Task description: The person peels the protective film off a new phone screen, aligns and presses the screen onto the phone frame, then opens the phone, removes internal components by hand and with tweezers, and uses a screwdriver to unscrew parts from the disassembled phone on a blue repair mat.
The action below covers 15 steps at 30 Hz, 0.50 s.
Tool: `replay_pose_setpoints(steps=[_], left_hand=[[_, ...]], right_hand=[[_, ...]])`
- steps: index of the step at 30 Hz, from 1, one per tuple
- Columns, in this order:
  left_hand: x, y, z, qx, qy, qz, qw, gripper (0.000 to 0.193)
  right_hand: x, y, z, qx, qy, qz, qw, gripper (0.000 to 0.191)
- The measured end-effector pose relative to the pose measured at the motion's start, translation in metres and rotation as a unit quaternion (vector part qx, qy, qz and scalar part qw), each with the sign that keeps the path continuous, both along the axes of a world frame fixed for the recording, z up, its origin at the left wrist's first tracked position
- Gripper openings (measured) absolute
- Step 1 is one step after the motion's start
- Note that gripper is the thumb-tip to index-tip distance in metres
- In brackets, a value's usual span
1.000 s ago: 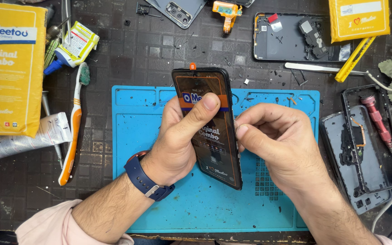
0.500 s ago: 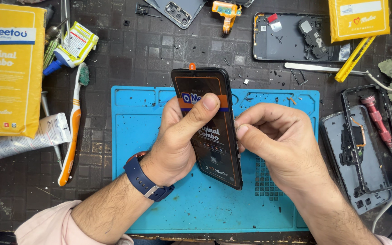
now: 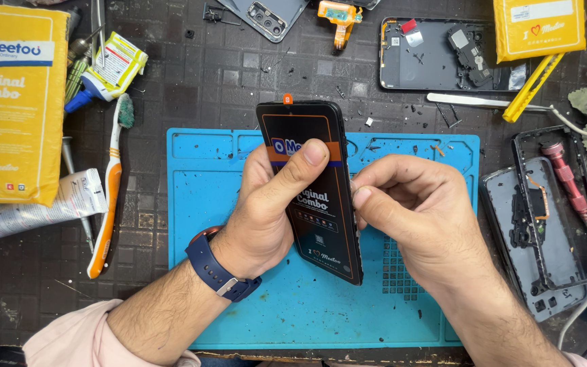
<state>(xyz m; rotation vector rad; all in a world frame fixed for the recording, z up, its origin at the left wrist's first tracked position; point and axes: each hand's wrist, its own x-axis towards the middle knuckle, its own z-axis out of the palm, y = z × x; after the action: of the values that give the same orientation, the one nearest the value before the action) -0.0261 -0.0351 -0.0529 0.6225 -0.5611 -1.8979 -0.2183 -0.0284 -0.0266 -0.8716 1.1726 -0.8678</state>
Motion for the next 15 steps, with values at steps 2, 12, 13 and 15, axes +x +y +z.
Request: replay_pose_setpoints(steps=[2,12,13,15], left_hand=[[-0.0007,-0.0002,0.0002,0.003,-0.003,0.006,1.000,0.033],[-0.0032,-0.0014,0.0042,0.000,-0.008,0.008,1.000,0.032],[-0.0036,-0.0016,0.0047,-0.001,-0.007,0.008,1.000,0.032],[-0.0050,-0.0019,0.0051,0.006,-0.001,0.010,1.000,0.031]], right_hand=[[0.0006,-0.0007,-0.0007,-0.001,-0.003,0.001,1.000,0.006],[-0.0061,-0.0044,0.0009,-0.001,0.019,0.014,1.000,0.008],[-0.0064,-0.0047,0.0007,-0.002,0.014,0.015,1.000,0.008],[-0.0073,-0.0053,0.0006,-0.003,0.014,0.018,1.000,0.008]])
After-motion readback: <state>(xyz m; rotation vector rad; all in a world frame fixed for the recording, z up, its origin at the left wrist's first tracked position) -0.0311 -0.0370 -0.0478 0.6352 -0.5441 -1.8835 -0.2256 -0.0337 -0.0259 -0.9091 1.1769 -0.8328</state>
